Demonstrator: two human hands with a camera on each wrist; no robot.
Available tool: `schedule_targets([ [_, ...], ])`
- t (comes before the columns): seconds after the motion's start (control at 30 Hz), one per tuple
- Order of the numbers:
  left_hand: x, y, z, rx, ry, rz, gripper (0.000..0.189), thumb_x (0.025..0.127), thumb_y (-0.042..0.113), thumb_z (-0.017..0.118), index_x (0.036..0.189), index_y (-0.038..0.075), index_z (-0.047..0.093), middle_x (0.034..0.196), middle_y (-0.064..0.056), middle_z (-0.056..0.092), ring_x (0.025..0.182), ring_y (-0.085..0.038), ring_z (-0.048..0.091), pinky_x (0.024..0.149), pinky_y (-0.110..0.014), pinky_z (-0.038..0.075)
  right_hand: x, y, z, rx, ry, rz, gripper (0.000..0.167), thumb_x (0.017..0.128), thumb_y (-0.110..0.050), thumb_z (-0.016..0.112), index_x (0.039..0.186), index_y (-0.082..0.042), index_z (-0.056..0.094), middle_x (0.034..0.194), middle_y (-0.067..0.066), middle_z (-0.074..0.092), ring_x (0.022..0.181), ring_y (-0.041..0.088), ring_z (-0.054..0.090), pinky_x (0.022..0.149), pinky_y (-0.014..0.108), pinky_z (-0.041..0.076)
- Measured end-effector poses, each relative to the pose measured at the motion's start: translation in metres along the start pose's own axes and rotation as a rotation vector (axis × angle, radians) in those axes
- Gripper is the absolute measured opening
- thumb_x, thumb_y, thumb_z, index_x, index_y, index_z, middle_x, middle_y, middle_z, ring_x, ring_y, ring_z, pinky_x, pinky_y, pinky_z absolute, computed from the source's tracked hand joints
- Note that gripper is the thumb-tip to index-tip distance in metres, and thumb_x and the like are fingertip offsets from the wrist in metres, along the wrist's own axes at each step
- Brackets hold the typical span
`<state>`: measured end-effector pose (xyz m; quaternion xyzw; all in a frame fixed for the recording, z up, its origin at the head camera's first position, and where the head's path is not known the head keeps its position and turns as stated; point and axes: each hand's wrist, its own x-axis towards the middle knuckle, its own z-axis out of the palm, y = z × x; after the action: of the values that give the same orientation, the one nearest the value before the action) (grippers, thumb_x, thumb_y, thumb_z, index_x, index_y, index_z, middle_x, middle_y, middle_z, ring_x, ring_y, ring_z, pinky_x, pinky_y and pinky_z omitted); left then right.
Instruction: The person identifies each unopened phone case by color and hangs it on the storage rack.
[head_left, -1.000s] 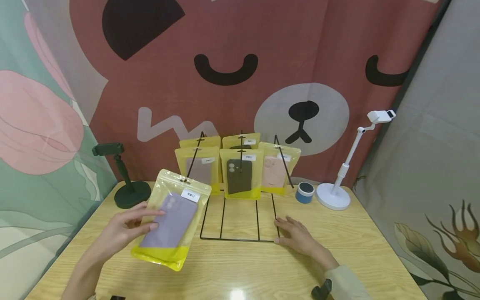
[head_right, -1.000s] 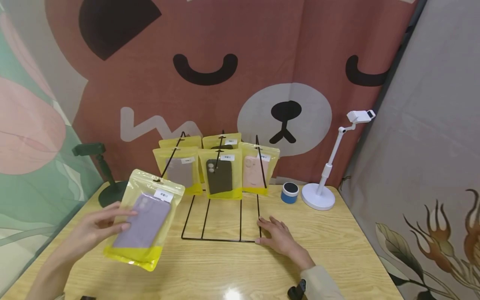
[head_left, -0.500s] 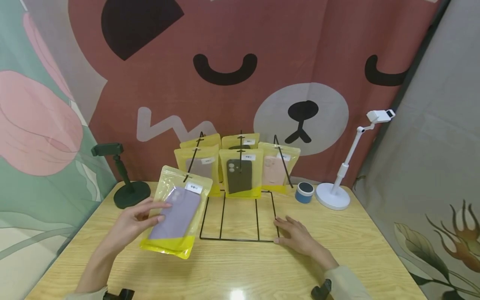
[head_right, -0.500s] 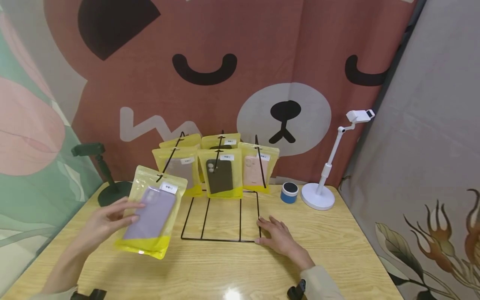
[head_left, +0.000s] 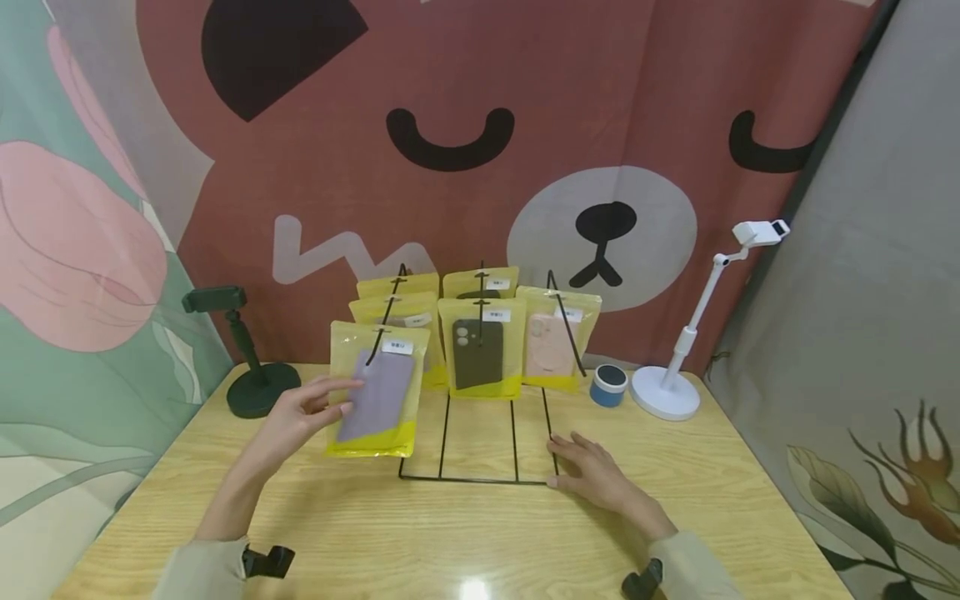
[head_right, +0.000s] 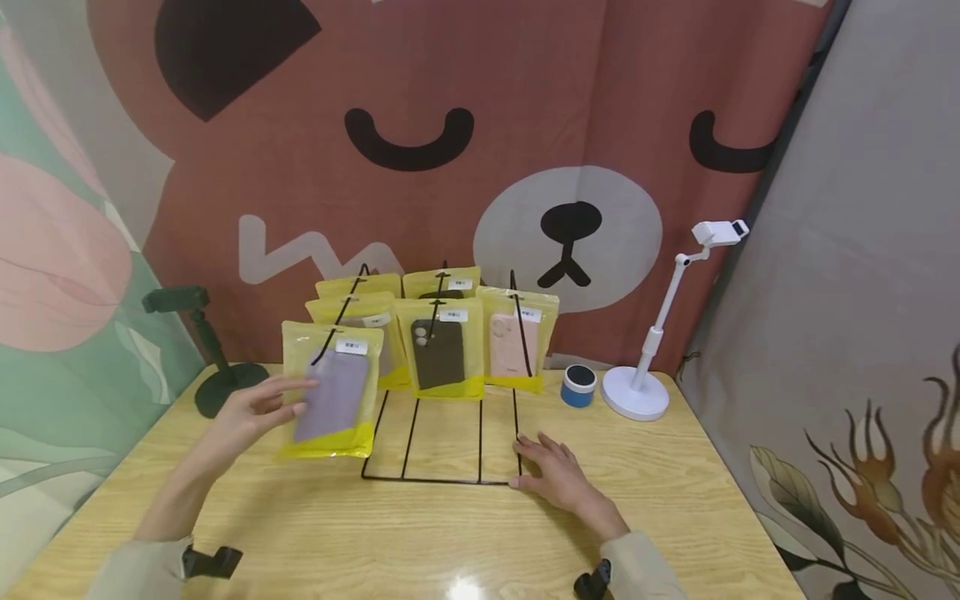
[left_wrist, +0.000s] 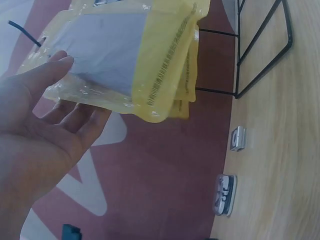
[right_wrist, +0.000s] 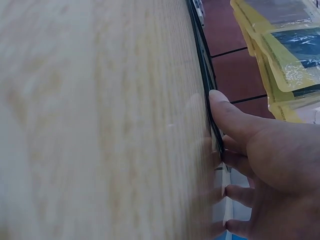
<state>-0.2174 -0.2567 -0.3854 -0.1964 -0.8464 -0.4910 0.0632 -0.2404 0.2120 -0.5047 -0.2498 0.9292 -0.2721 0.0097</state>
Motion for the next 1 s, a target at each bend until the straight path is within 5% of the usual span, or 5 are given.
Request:
schedule_targets([
  [0.23,0.020,-0.007,0.008,-0.076,-0.014,-0.030,0.036,0.094,0.026,0.063,0.130,0.019,0.062,0.140,-0.005,0.051,0.137,-0.032,0.036,0.106,-0.058,0.033,-0.001,0.000,-0.002,0.001,-0.002,0.010,0.064,0.088,-0.040,0.067,0.138,-0.002,0.052,0.147,0.016,0.042,0.137,0.048,0.027,0.106,0.070,0.016],
  [0.53,0.019,-0.017,0.015,-0.036,0.018,-0.040,0.034,0.098,0.028,0.058,0.131,0.021,0.061,0.116,-0.008,0.057,0.101,-0.027,0.048,0.084,-0.044,0.042,0.001,-0.002,0.003,-0.003,-0.003,-0.007,0.064,0.089,-0.039,0.067,0.138,-0.002,0.052,0.147,0.017,0.042,0.137,0.049,0.027,0.106,0.070,0.016],
  [0.67,0.010,-0.023,0.015,-0.088,0.043,-0.034,0.033,0.100,0.026,0.054,0.131,0.018,0.060,0.127,-0.006,0.056,0.111,-0.020,0.049,0.093,-0.039,0.044,0.002,-0.003,0.002,-0.010,0.005,-0.009,0.063,0.088,-0.038,0.068,0.137,-0.002,0.052,0.147,0.017,0.042,0.136,0.050,0.027,0.106,0.070,0.016],
  [0.77,0.001,-0.027,0.018,-0.177,0.091,-0.027,0.034,0.100,0.023,0.054,0.131,0.009,0.059,0.137,-0.007,0.050,0.123,-0.013,0.046,0.096,-0.032,0.047,0.002,-0.003,0.001,-0.008,0.003,-0.009,0.063,0.088,-0.038,0.068,0.137,-0.002,0.052,0.147,0.017,0.042,0.137,0.050,0.026,0.106,0.070,0.015],
  [1.0,-0.009,-0.037,0.030,-0.291,0.321,0.046,0.037,0.101,0.011,0.049,0.133,-0.006,0.045,0.121,-0.024,0.057,0.106,-0.013,0.063,0.082,-0.027,0.055,0.001,0.001,0.002,-0.018,0.001,-0.010,0.064,0.089,-0.040,0.067,0.137,-0.002,0.052,0.147,0.017,0.043,0.136,0.050,0.028,0.106,0.070,0.017],
])
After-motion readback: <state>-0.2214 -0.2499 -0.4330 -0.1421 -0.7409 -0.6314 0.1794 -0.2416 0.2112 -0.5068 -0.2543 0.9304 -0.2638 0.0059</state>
